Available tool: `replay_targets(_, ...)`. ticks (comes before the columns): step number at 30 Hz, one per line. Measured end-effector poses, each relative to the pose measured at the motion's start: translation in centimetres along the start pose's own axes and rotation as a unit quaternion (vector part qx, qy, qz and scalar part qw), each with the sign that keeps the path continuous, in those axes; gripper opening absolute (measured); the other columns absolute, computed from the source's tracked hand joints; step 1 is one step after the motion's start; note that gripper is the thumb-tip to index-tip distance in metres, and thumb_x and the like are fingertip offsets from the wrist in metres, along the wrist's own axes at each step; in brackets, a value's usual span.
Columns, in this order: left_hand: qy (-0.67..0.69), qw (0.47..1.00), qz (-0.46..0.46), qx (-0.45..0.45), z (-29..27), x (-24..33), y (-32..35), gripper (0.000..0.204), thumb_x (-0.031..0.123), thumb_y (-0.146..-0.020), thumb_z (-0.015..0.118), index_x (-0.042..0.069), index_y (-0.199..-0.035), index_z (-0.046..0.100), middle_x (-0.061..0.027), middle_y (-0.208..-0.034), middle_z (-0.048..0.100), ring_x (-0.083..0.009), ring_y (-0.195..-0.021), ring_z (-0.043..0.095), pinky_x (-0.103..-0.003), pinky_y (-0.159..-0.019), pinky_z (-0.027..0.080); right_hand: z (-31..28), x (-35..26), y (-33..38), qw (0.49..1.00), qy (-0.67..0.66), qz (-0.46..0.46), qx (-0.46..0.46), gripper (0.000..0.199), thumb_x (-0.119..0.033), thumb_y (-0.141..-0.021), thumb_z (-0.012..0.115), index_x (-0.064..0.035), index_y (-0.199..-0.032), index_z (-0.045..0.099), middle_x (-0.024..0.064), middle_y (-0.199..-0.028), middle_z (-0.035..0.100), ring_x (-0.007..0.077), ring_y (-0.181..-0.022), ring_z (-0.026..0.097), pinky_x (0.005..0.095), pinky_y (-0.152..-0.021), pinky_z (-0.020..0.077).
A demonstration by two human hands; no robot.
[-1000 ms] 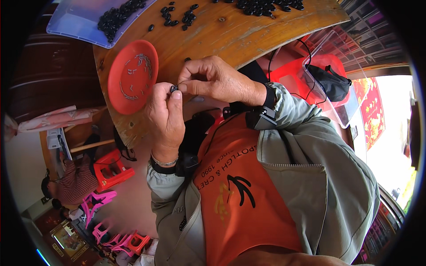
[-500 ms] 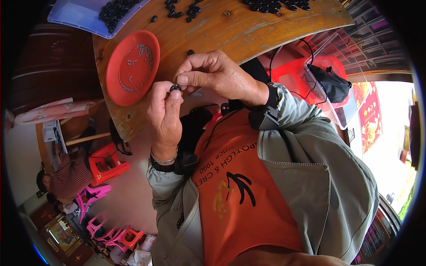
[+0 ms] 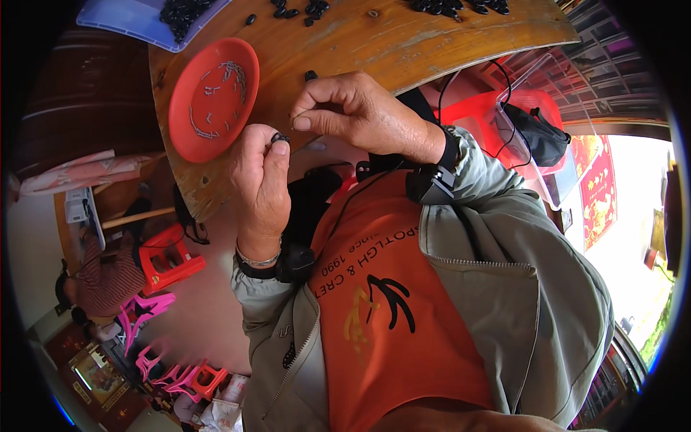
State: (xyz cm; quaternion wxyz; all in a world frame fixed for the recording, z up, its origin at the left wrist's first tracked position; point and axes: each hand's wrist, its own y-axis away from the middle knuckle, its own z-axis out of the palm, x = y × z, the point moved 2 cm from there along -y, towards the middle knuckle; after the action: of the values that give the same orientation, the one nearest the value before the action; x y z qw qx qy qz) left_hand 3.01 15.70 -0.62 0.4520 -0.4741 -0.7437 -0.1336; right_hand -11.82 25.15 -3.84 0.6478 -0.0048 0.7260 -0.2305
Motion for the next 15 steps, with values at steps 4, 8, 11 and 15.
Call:
replay_targets(4, -0.038, 0.999, 0.003, -0.021, 0.14, 0.57, -0.07, 0.010, 0.010, -0.088, 0.050, 0.000, -0.085, 0.048, -0.0122, -0.069, 0.047, -0.0275, -0.064, 0.046, -0.039, -0.060, 0.036, 0.07, -0.36, 0.15, 1.000, 0.009, -0.006, -0.024, 0.014, -0.014, -0.089, 0.063, 0.0000, -0.091, 0.063, 0.0020, -0.078, 0.063, 0.0078, -0.073, 0.058, 0.0235, -0.065, 0.0476)
replay_targets(8, -0.056, 0.998, -0.004, -0.036, 0.20, 0.70, 0.00, 0.009, 0.008, -0.087, 0.050, 0.001, -0.083, 0.047, -0.0136, -0.069, 0.047, -0.0312, -0.066, 0.047, -0.041, -0.062, 0.037, 0.07, -0.49, 0.17, 0.999, 0.031, -0.022, -0.026, 0.013, -0.014, -0.088, 0.063, -0.0005, -0.090, 0.062, 0.0032, -0.077, 0.062, 0.0095, -0.071, 0.058, 0.0243, -0.064, 0.0473)
replay_targets(11, -0.074, 0.996, -0.002, -0.046, 0.18, 0.97, 0.06, 0.008, 0.007, -0.086, 0.051, 0.001, -0.083, 0.046, -0.0142, -0.069, 0.047, -0.0320, -0.067, 0.047, -0.042, -0.062, 0.036, -0.03, -0.78, 0.14, 0.995, 0.086, -0.026, -0.041, 0.012, -0.013, -0.088, 0.064, -0.0010, -0.090, 0.062, 0.0044, -0.076, 0.062, 0.0125, -0.070, 0.060, 0.0259, -0.063, 0.0474)
replay_targets(15, -0.082, 0.995, -0.001, -0.049, 0.11, 0.93, 0.15, 0.008, 0.006, -0.086, 0.051, 0.000, -0.083, 0.046, -0.0144, -0.068, 0.046, -0.0325, -0.065, 0.047, -0.042, -0.062, 0.036, -0.41, -0.60, 0.02, 0.988, 0.125, -0.082, -0.026, 0.011, -0.013, -0.087, 0.063, -0.0019, -0.089, 0.062, 0.0067, -0.077, 0.063, 0.0173, -0.069, 0.061, 0.0291, -0.062, 0.0478)
